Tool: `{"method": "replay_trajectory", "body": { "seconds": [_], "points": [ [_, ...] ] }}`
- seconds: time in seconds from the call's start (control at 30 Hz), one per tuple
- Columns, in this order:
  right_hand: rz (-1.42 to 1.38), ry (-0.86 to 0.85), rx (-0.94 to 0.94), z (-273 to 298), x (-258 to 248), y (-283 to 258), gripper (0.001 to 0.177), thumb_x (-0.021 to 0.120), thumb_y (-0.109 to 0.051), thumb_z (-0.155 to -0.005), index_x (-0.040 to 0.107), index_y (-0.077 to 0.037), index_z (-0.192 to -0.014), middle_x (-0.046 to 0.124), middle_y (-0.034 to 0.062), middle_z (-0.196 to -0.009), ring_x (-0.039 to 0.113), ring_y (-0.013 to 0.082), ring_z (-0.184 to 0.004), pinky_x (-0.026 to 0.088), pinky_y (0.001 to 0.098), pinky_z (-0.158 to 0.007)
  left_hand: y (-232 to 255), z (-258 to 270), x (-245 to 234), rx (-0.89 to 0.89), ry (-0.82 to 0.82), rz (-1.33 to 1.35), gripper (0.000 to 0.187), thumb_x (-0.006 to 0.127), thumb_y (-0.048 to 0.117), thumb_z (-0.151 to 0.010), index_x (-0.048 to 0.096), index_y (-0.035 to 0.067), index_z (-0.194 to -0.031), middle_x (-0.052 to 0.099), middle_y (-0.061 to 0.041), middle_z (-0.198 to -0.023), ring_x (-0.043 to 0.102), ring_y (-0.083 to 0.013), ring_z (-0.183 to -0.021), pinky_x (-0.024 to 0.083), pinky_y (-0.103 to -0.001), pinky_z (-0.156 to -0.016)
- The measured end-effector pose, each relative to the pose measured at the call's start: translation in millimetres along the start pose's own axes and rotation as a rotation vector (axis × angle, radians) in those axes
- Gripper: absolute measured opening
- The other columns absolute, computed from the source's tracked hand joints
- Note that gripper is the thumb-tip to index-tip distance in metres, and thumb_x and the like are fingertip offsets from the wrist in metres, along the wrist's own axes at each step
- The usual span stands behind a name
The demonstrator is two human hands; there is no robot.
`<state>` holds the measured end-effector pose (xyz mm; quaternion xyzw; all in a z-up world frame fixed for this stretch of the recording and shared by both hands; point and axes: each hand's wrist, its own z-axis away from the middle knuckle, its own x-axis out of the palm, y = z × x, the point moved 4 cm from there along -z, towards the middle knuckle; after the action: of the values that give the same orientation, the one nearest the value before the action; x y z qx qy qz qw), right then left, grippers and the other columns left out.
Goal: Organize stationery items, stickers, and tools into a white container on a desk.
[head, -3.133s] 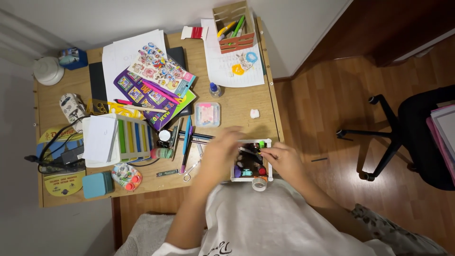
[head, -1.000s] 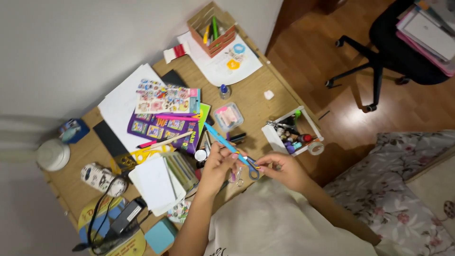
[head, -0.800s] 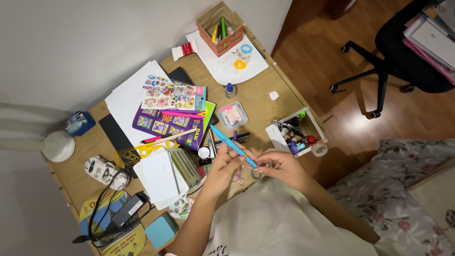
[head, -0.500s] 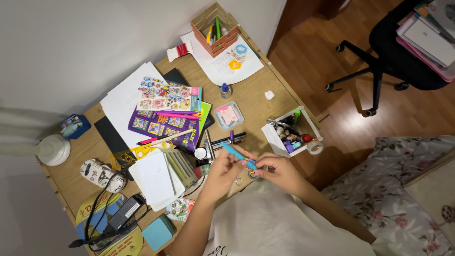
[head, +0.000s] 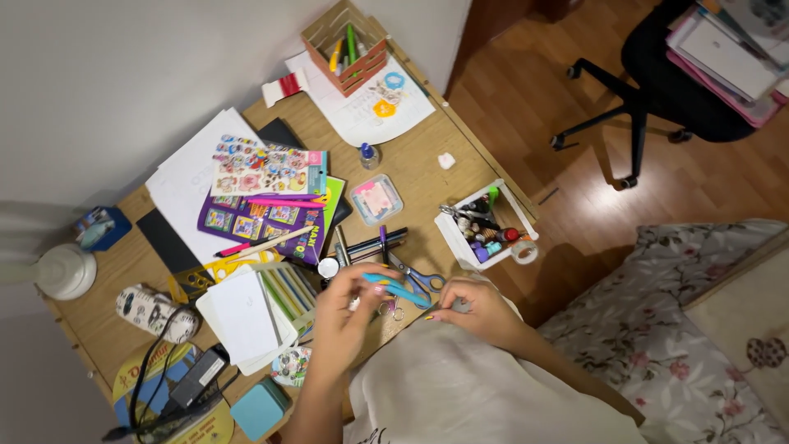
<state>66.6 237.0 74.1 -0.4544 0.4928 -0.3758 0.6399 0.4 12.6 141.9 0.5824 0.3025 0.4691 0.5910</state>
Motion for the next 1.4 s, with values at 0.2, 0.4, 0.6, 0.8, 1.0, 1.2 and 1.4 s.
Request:
{"method": "replay_trajectory", "body": {
  "seconds": [0.2, 0.4, 0.6, 0.8, 1.0, 1.2, 1.4],
  "points": [
    [-0.058, -0.092, 0.165, -16.9, -15.7, 54.6, 0.016, 0.084, -0.013, -0.081, 0.072, -0.004, -0.085, 0.072, 0.0007, -0.082, 0.065, 0.0075, -0.076, 0.053, 0.0262, -0.069, 43.6, 28.8, -36.5, 0.144, 0.509, -0.369, 0.028, 0.064, 0.006, -0.097, 0.064, 0.002, -0.125, 0.077, -0.006, -0.105, 0.068, -0.0103, -0.086, 0.056, -0.025, -0.078],
    [0.049, -0.275, 0.222, -36.2, -10.8, 43.4, 0.012, 0.077, -0.013, -0.088, 0.072, -0.004, -0.092, 0.075, -0.0011, -0.083, 0.069, 0.005, -0.077, 0.056, 0.0225, -0.068, 13.0, 52.1, -36.7, -0.006, 0.664, -0.659, 0.026, 0.066, 0.016, -0.098, 0.064, 0.005, -0.122, 0.071, -0.013, -0.098, 0.07, -0.0233, -0.084, 0.055, -0.034, -0.075],
    [-0.035, -0.335, 0.275, -46.6, 21.0, 40.0, 0.016, 0.08, -0.014, -0.086, 0.073, -0.001, -0.093, 0.076, 0.0022, -0.084, 0.066, 0.0063, -0.077, 0.054, 0.0252, -0.066, -111.2, 31.8, -19.9, 0.007, 0.468, -0.801, 0.026, 0.057, 0.019, -0.103, 0.059, 0.008, -0.127, 0.058, -0.023, -0.113, 0.063, -0.046, -0.095, 0.052, -0.052, -0.078],
    [0.093, -0.38, 0.258, -41.1, 26.4, 48.4, 0.015, 0.079, -0.015, -0.086, 0.074, -0.003, -0.094, 0.077, 0.0016, -0.085, 0.069, 0.0064, -0.078, 0.054, 0.0252, -0.067, -163.4, 30.6, -35.2, -0.281, 0.524, -0.881, 0.029, 0.064, 0.024, -0.094, 0.059, 0.009, -0.118, 0.06, -0.023, -0.119, 0.066, -0.0473, -0.089, 0.054, -0.056, -0.074],
    [0.054, -0.334, 0.284, -37.5, 22.6, 43.9, 0.016, 0.079, -0.017, -0.085, 0.074, -0.004, -0.093, 0.077, 0.0024, -0.084, 0.068, 0.0067, -0.073, 0.054, 0.0241, -0.067, -185.0, 8.5, -31.1, -0.364, 0.406, -1.037, 0.028, 0.063, 0.013, -0.091, 0.053, 0.006, -0.117, 0.071, -0.023, -0.092, 0.072, -0.0439, -0.077, 0.056, -0.055, -0.066],
    [0.14, -0.297, 0.263, -30.8, 19.8, 36.4, 0.015, 0.08, -0.016, -0.084, 0.075, -0.004, -0.093, 0.076, 0.0014, -0.081, 0.062, 0.0074, -0.069, 0.05, 0.0248, -0.063, -200.5, -5.1, -33.7, -0.421, 0.418, -1.127, 0.037, 0.063, 0.007, -0.083, 0.047, -0.007, -0.113, 0.071, -0.023, -0.072, 0.073, -0.0415, -0.068, 0.059, -0.05, -0.059],
    [0.117, -0.265, 0.29, -27.1, 15.4, 33.3, 0.015, 0.08, -0.017, -0.084, 0.075, -0.004, -0.091, 0.077, 0.0003, -0.081, 0.064, 0.0065, -0.068, 0.052, 0.0247, -0.063, -244.2, -20.9, -33.4, -0.467, 0.444, -1.131, 0.023, 0.059, 0.014, -0.098, 0.048, -0.004, -0.109, 0.072, -0.023, -0.076, 0.074, -0.0408, -0.073, 0.06, -0.049, -0.063]
  ]
}}
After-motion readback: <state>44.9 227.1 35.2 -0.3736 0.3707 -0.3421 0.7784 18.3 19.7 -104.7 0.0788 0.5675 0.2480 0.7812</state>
